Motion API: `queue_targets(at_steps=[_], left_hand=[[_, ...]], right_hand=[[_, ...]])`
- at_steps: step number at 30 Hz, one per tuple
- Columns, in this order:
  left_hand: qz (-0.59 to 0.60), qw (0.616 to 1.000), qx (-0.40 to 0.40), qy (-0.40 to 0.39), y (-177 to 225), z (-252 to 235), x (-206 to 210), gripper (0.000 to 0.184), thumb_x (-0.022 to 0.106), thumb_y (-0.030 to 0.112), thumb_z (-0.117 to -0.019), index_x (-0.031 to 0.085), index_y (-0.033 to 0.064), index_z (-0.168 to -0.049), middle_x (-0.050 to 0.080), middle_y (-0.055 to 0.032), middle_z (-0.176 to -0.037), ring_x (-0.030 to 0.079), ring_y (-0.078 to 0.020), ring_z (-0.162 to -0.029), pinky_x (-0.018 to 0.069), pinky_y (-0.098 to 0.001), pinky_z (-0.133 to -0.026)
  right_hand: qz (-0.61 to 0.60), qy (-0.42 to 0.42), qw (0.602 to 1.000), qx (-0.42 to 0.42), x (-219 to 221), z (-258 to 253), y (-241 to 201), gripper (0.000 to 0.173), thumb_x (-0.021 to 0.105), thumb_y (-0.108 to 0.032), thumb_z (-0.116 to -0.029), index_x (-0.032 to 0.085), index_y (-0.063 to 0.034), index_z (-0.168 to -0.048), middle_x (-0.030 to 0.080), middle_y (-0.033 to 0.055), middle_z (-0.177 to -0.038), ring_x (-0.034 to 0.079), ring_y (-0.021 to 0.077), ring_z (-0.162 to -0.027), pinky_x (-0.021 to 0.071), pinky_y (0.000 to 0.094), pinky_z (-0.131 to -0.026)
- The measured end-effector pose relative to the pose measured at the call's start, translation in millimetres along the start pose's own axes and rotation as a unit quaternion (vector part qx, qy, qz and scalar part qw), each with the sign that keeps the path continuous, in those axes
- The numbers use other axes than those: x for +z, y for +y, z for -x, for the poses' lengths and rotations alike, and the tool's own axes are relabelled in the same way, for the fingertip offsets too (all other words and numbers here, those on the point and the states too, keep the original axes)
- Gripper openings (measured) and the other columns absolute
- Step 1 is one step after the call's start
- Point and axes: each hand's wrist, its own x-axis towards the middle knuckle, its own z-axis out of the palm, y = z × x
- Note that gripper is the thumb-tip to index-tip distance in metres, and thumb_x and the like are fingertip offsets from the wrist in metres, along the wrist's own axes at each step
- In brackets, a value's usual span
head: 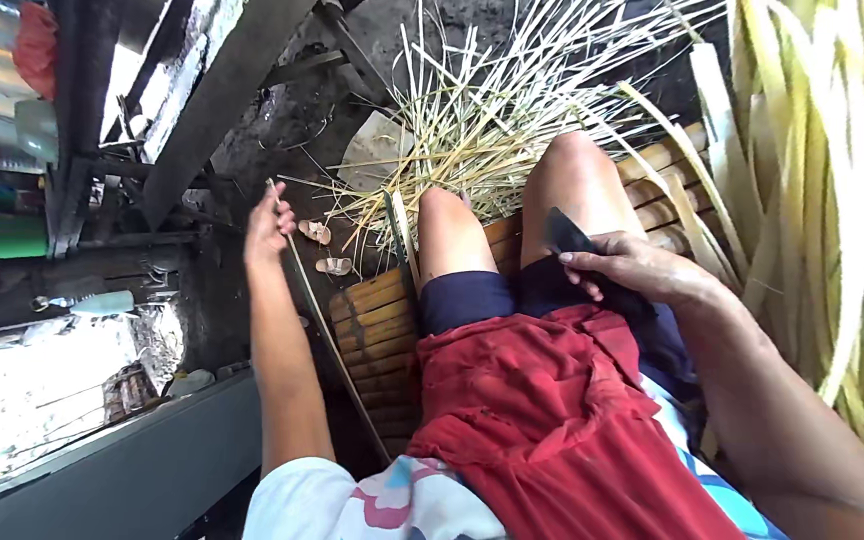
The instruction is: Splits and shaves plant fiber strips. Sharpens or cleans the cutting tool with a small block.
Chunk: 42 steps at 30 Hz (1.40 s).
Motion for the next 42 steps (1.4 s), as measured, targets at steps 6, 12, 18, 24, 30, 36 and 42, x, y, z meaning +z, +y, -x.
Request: queue_targets(at_steps=[6, 12, 18, 24, 30, 36, 42], left_hand=[[-0.104, 0.992, 0.069, 0.038, 140, 21, -39, 0.026, 0.038, 0.034, -0.1121, 0.056, 0.0212, -0.124, 0.044, 0.0133, -0.065, 0.036, 0.0028, -0.044, 0.0333, -0.0127, -0.041], [-0.220, 0.965, 0.127, -0.068, 152, 113, 42, 0.029, 0.033, 0.032, -0.1133, 0.054, 0.0212, -0.130, 0.046, 0.0121, -0.064, 0.038, 0.0011, -0.045, 0.0353, -0.0146, -0.041], [-0.225, 0.902, 0.145, -0.340, 34, 203, 114, 0.031, 0.045, 0.016, -0.1092, 0.058, 0.0008, -0.132, 0.062, 0.0056, -0.069, 0.038, 0.0043, -0.045, 0.0299, -0.0129, -0.041], [-0.189, 0.879, 0.213, -0.383, 32, 244, 117, 0.020, 0.053, 0.013, -0.1069, 0.067, 0.0023, -0.115, 0.069, -0.0040, -0.075, 0.033, -0.0011, -0.040, 0.0234, -0.0147, -0.036], [-0.195, 0.879, 0.225, -0.371, 39, 254, 124, 0.011, 0.056, 0.012, -0.1054, 0.063, 0.0065, -0.111, 0.070, -0.0017, -0.075, 0.037, 0.0000, -0.041, 0.0239, -0.0133, -0.036], [-0.204, 0.884, 0.238, -0.348, 39, 260, 126, 0.009, 0.057, 0.010, -0.1045, 0.063, 0.0062, -0.110, 0.069, -0.0016, -0.074, 0.037, -0.0005, -0.040, 0.0252, -0.0133, -0.036], [-0.202, 0.886, 0.244, -0.340, 40, 263, 129, 0.008, 0.057, 0.009, -0.1044, 0.063, 0.0063, -0.108, 0.070, -0.0021, -0.078, 0.038, 0.0000, -0.041, 0.0275, -0.0127, -0.036]], right_hand=[[-0.060, 0.038, 0.985, -0.159, 19, 18, -42, 0.024, 0.054, -0.021, -0.1032, 0.071, -0.0170, -0.120, 0.050, -0.0039, -0.059, 0.042, 0.0042, -0.043, 0.0417, 0.0196, -0.043], [-0.247, -0.072, 0.951, -0.171, 35, 12, -58, 0.037, 0.034, -0.045, -0.1101, 0.061, -0.0239, -0.127, 0.060, -0.0024, -0.079, 0.060, 0.0074, -0.058, 0.0569, 0.0252, -0.055], [-0.047, -0.007, 0.985, -0.167, 63, 41, -95, 0.035, 0.027, -0.029, -0.1125, 0.057, -0.0119, -0.118, 0.066, 0.0006, -0.079, 0.060, 0.0098, -0.049, 0.0550, 0.0251, -0.045], [-0.108, -0.083, 0.953, -0.271, 91, 64, -118, 0.040, 0.028, -0.025, -0.1124, 0.063, -0.0063, -0.111, 0.072, 0.0059, -0.076, 0.055, 0.0091, -0.042, 0.0476, 0.0223, -0.038], [-0.095, -0.061, 0.937, -0.331, 96, 71, -120, 0.036, 0.029, -0.023, -0.1127, 0.061, -0.0063, -0.108, 0.070, 0.0032, -0.075, 0.054, 0.0083, -0.042, 0.0480, 0.0214, -0.037], [-0.043, -0.025, 0.933, -0.357, 100, 69, -121, 0.032, 0.031, -0.022, -0.1130, 0.058, -0.0066, -0.106, 0.068, 0.0013, -0.073, 0.053, 0.0084, -0.041, 0.0473, 0.0219, -0.035], [-0.031, -0.022, 0.928, -0.371, 98, 69, -122, 0.031, 0.032, -0.021, -0.1128, 0.058, -0.0062, -0.107, 0.066, -0.0010, -0.072, 0.053, 0.0055, -0.044, 0.0467, 0.0197, -0.037]])
